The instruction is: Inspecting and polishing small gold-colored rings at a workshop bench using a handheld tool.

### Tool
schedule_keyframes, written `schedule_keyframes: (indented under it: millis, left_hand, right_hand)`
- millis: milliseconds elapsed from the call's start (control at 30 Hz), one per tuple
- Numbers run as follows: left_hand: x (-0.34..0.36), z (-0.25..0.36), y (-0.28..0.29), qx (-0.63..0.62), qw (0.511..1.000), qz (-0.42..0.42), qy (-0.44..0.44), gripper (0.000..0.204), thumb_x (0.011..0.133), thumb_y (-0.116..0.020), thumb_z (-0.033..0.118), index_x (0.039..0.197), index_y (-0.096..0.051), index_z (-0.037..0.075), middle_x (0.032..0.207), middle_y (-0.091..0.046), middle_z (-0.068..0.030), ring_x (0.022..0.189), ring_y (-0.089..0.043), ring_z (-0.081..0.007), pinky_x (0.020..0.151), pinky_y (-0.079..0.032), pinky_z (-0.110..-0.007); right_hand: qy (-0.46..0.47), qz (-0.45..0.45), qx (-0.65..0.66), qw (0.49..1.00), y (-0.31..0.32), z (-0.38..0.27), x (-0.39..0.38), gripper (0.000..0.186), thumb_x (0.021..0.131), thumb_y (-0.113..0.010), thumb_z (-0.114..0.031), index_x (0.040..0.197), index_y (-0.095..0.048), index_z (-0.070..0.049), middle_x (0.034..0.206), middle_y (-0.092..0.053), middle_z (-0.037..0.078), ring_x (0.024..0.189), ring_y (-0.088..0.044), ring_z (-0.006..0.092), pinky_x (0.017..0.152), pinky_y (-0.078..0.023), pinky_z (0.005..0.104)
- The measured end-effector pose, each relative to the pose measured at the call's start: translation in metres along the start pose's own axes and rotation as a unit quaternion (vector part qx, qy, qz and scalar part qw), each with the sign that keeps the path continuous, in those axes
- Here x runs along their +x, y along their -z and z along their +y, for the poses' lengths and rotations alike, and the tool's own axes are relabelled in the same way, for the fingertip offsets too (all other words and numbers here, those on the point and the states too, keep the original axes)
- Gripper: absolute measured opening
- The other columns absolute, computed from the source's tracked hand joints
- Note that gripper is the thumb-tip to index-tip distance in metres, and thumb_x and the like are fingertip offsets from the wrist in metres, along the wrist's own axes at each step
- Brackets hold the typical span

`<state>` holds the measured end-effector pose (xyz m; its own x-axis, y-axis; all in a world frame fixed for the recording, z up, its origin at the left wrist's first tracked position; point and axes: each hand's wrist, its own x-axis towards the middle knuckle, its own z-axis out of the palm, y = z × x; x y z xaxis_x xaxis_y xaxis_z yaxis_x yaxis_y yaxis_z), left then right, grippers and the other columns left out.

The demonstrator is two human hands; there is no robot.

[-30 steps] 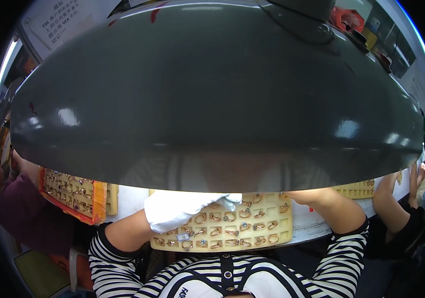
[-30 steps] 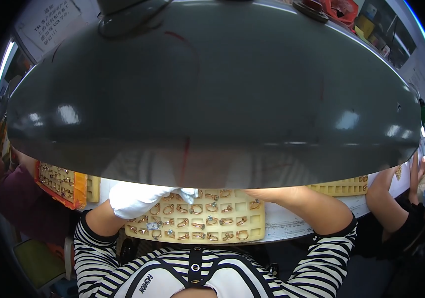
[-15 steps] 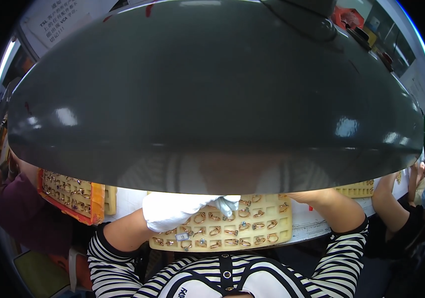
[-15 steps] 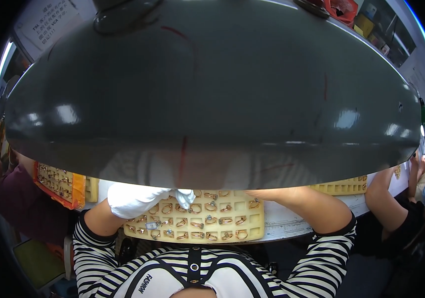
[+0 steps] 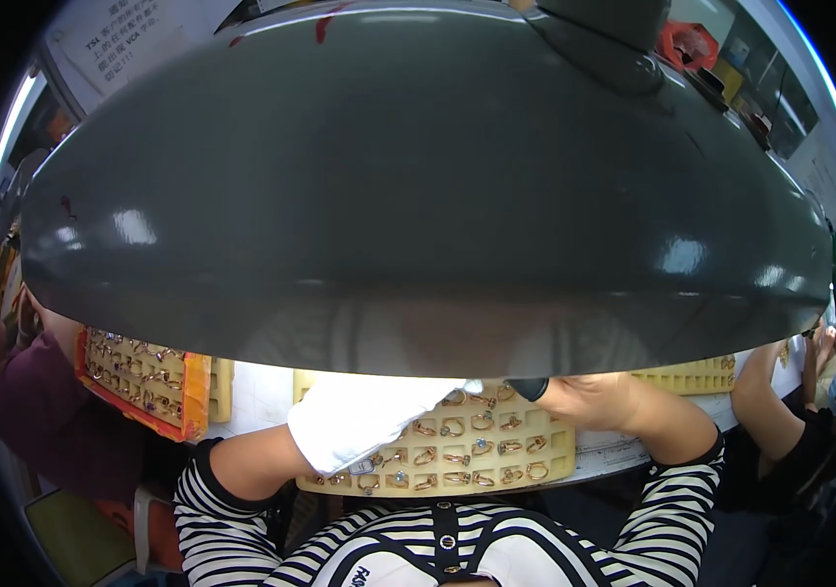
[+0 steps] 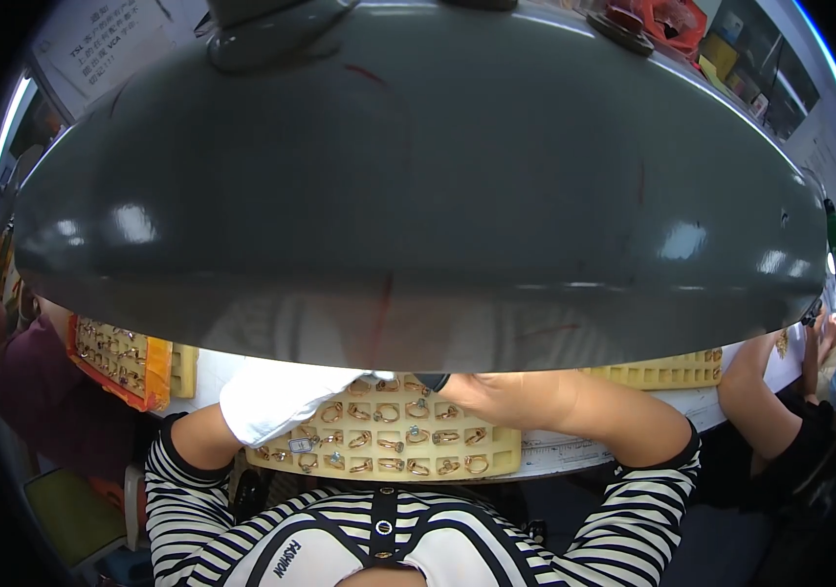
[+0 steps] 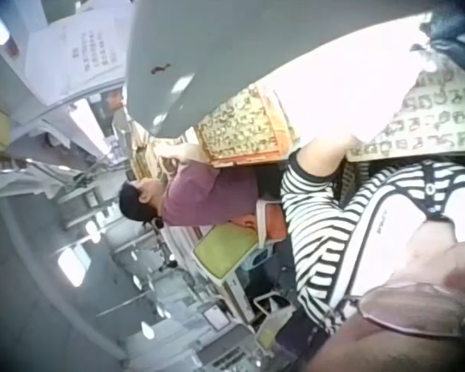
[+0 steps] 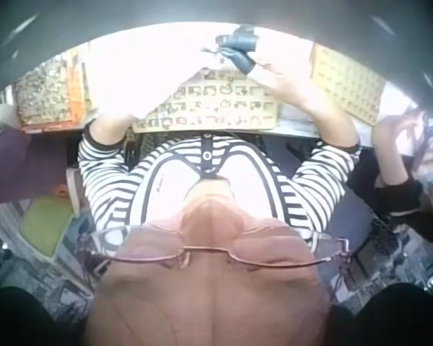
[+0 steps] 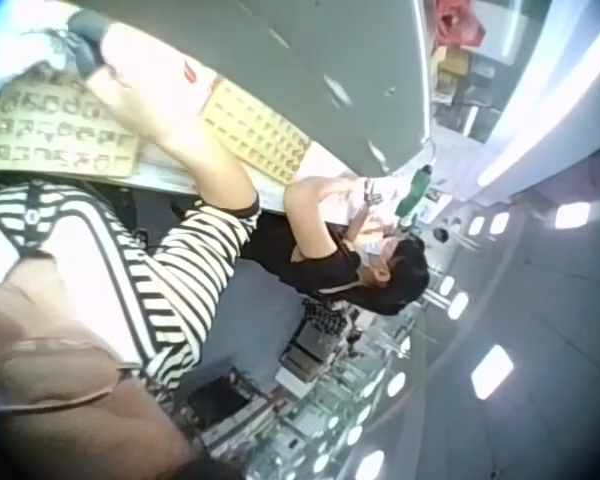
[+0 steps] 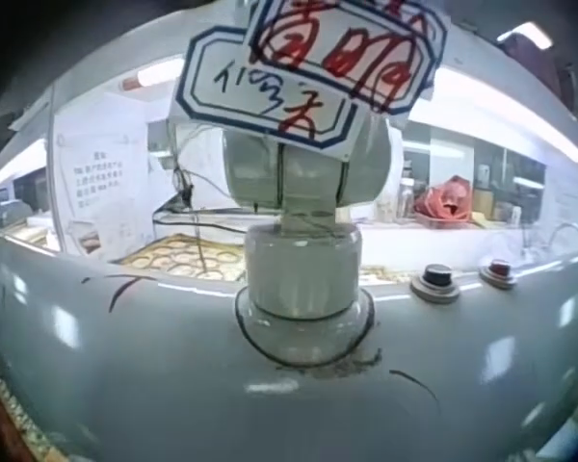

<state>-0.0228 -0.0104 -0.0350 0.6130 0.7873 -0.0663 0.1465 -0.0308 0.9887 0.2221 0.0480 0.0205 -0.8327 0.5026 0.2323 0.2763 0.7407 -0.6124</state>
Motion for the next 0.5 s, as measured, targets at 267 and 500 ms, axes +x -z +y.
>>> schedule_keyframes:
  millis: [267, 500]
  left_hand:
    - [0.000, 0.016, -0.007, 0.340, 0.934, 0.064, -0.093, 0.029, 0.088, -0.045, 0.011, 0.114, -0.052, 0.003, 0.109, -0.056, -0.0105, 0.098, -0.055, -0.0182, 0.084, -0.044, -0.025]
    - [0.000, 0.016, -0.010, 0.418, 0.884, 0.123, -0.169, 0.030, 0.079, -0.052, 0.005, 0.108, -0.057, 0.005, 0.097, -0.061, -0.0075, 0.082, -0.060, -0.0158, 0.071, -0.048, -0.023]
  right_hand:
    - [0.082, 0.110, -0.150, 0.979, -0.003, -0.003, -0.004, 0.022, 0.065, -0.062, 0.006, 0.087, -0.063, 0.004, 0.085, -0.063, 0.013, 0.075, -0.063, 0.0216, 0.068, -0.050, 0.0278]
    - [0.096, 0.157, -0.164, 0.969, -0.008, 0.003, -0.005, 0.022, 0.064, -0.062, 0.005, 0.086, -0.063, 0.003, 0.084, -0.063, 0.012, 0.072, -0.063, 0.0215, 0.065, -0.050, 0.0278]
